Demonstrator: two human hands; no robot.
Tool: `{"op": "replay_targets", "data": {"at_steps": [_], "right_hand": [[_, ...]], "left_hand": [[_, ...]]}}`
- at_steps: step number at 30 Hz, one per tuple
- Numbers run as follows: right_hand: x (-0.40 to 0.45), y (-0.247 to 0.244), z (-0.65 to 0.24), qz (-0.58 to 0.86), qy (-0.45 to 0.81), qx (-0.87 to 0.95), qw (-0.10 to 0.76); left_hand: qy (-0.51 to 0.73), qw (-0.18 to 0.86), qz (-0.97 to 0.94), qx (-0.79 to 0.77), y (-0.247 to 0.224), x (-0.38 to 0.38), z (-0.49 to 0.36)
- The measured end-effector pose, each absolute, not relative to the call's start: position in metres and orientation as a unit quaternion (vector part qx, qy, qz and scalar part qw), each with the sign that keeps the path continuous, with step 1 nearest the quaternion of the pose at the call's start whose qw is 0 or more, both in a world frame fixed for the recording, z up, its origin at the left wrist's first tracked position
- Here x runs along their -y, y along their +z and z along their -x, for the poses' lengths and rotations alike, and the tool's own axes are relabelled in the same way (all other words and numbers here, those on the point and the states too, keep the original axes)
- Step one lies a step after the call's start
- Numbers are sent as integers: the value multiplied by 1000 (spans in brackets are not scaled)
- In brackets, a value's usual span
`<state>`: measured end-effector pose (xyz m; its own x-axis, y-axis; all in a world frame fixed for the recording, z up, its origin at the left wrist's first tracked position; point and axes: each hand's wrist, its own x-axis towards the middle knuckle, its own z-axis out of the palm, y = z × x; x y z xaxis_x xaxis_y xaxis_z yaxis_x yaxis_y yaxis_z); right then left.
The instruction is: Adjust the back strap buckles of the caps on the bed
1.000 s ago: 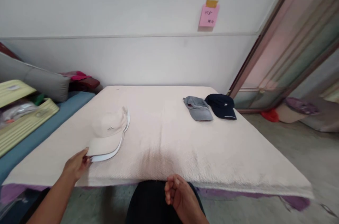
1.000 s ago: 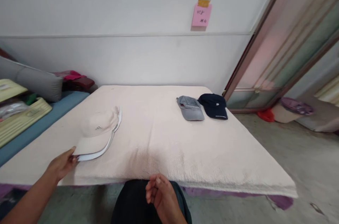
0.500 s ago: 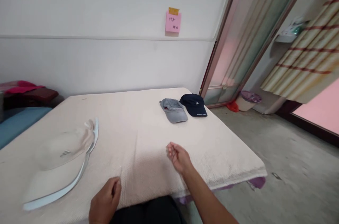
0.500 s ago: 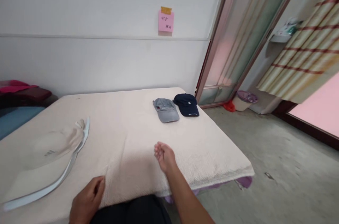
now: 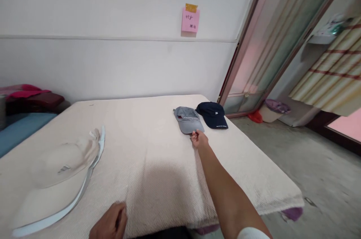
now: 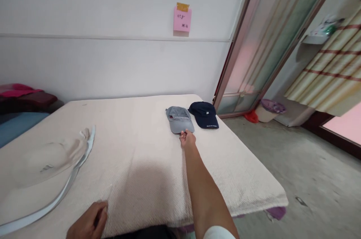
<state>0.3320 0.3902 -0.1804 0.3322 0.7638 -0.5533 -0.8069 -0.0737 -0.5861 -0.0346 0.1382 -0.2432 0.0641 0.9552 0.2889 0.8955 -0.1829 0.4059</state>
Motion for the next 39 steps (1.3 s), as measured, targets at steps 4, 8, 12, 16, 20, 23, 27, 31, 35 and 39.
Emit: {"op": "replay_targets", "data": {"at_steps": [4, 8, 12, 16, 20, 23, 27, 31, 35, 39], "right_hand": [[-349, -176, -303, 417, 620, -13, 664], [-257, -176, -262, 376, 678, -5, 632], [-159, -183, -222, 307, 758, -33, 575], [-95, -199, -197, 314, 793, -38, 520], [-67, -218, -191, 320, 800, 57, 504], [-61, -226, -191, 324, 814, 105, 470], [-67, -220, -182, 353, 816, 106, 445], [-76, -204, -169, 374, 803, 88, 456], [-77, -193, -164, 370, 786, 79, 489], [-75, -187, -160, 375, 774, 107, 499]], "left_hand": [[262, 86, -700, -658, -237, -137, 32], [307, 195, -614, -701, -221, -142, 21], [445, 525, -382, -617, -191, -154, -3], [556, 691, -144, -438, -149, -164, -10], [671, 646, -28, -362, -113, -173, 12], [691, 627, -40, -357, -91, -176, 25], [734, 553, -156, -363, -54, -166, 14], [712, 530, -290, -357, -26, -142, -11], [664, 554, -340, -369, -28, -116, -27], [612, 569, -381, -396, -45, -93, -36]]}}
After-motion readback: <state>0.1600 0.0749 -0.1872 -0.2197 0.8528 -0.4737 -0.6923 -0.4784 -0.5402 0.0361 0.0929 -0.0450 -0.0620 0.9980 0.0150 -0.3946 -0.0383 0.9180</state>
